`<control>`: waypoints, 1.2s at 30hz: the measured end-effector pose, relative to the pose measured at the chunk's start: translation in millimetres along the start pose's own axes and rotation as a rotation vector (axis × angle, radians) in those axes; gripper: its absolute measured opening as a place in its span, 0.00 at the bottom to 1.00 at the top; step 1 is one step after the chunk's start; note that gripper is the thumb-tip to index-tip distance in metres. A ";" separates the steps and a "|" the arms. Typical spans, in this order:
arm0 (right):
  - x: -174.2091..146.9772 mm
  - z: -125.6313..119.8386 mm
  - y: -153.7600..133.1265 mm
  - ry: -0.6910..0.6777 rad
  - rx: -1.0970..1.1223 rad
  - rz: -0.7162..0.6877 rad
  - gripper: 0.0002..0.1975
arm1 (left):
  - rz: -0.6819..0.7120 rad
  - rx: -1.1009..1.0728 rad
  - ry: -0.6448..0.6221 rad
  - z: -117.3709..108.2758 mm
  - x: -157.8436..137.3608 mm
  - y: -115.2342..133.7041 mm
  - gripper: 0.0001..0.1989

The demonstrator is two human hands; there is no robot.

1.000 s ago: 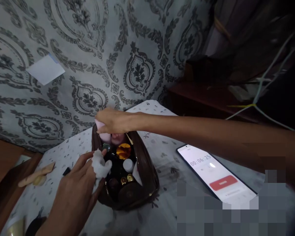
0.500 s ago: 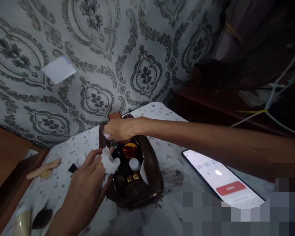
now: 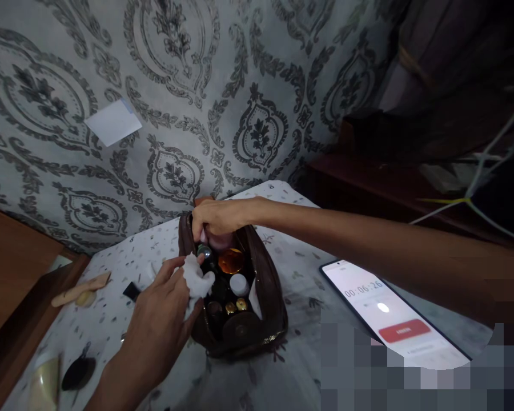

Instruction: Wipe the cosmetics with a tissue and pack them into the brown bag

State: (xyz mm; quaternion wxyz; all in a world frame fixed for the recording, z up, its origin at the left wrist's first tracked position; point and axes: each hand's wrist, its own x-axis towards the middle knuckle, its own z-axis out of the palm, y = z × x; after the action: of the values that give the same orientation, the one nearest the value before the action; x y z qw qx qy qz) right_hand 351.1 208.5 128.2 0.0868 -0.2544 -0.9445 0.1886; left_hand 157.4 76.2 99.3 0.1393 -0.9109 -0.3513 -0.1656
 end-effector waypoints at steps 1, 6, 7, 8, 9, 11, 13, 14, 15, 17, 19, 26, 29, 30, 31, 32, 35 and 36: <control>-0.4 1.2 0.3 0.018 0.011 0.017 0.20 | -0.001 -0.002 0.003 0.2 0.0 0.2 0.23; -8.1 -1.2 -1.5 0.080 0.003 0.068 0.22 | -0.025 -0.022 -0.007 1.1 -0.2 0.4 0.24; -9.8 -3.5 -2.4 0.077 -0.008 0.086 0.23 | -0.026 -0.025 -0.008 1.4 -0.3 0.3 0.24; -11.2 -5.9 -3.4 0.065 -0.017 0.106 0.24 | -0.024 -0.026 -0.007 1.7 -0.5 0.3 0.24; -12.2 -8.2 -4.4 0.047 -0.021 0.121 0.24 | -0.022 -0.027 -0.003 2.1 -0.5 0.3 0.23; -13.4 -11.1 -5.8 0.016 -0.018 0.131 0.22 | -0.023 -0.027 0.007 2.7 -0.4 0.3 0.22; -13.9 -11.0 -6.0 0.001 -0.006 0.110 0.14 | -0.020 -0.025 0.016 2.9 0.0 0.3 0.22; -14.1 -10.1 -5.8 -0.011 0.009 0.092 0.11 | -0.014 -0.025 0.013 2.9 0.3 0.3 0.21; -14.3 -8.9 -5.3 -0.021 0.029 0.072 0.09 | -0.008 -0.024 0.010 2.7 0.6 0.2 0.21; -14.9 -6.4 -4.1 -0.032 0.070 0.041 0.09 | 0.005 -0.021 0.012 2.4 1.2 0.2 0.20; -15.7 -4.8 -3.4 -0.040 0.092 0.025 0.09 | 0.009 -0.016 0.020 2.1 1.7 0.4 0.20; -19.0 -4.7 -3.8 -0.082 0.109 -0.004 0.09 | 0.007 0.003 0.027 3.0 2.9 1.6 0.18; -18.8 -4.3 -4.0 -0.092 0.100 0.009 0.08 | -0.008 0.003 0.019 4.0 2.2 1.2 0.19; -18.8 -4.1 -4.5 -0.079 0.092 0.024 0.08 | -0.012 0.002 0.015 4.2 1.9 1.2 0.19; -18.9 -4.0 -5.3 -0.051 0.082 0.046 0.09 | -0.017 0.002 0.013 4.3 1.5 1.2 0.19; -19.2 -3.9 -6.4 -0.015 0.075 0.075 0.11 | -0.019 0.002 0.012 4.2 1.2 1.3 0.19; -20.9 -3.5 -11.0 0.091 0.081 0.164 0.15 | -0.023 0.007 0.012 3.6 0.7 2.3 0.18; -21.4 -3.3 -12.6 0.108 0.087 0.188 0.14 | -0.029 0.010 0.010 3.4 0.8 2.7 0.18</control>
State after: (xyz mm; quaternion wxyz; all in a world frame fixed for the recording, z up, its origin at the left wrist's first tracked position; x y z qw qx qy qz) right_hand 364.6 188.4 134.8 0.1307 -0.3479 -0.9012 0.2228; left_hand 160.5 76.0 96.2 0.1430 -0.9042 -0.3645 -0.1704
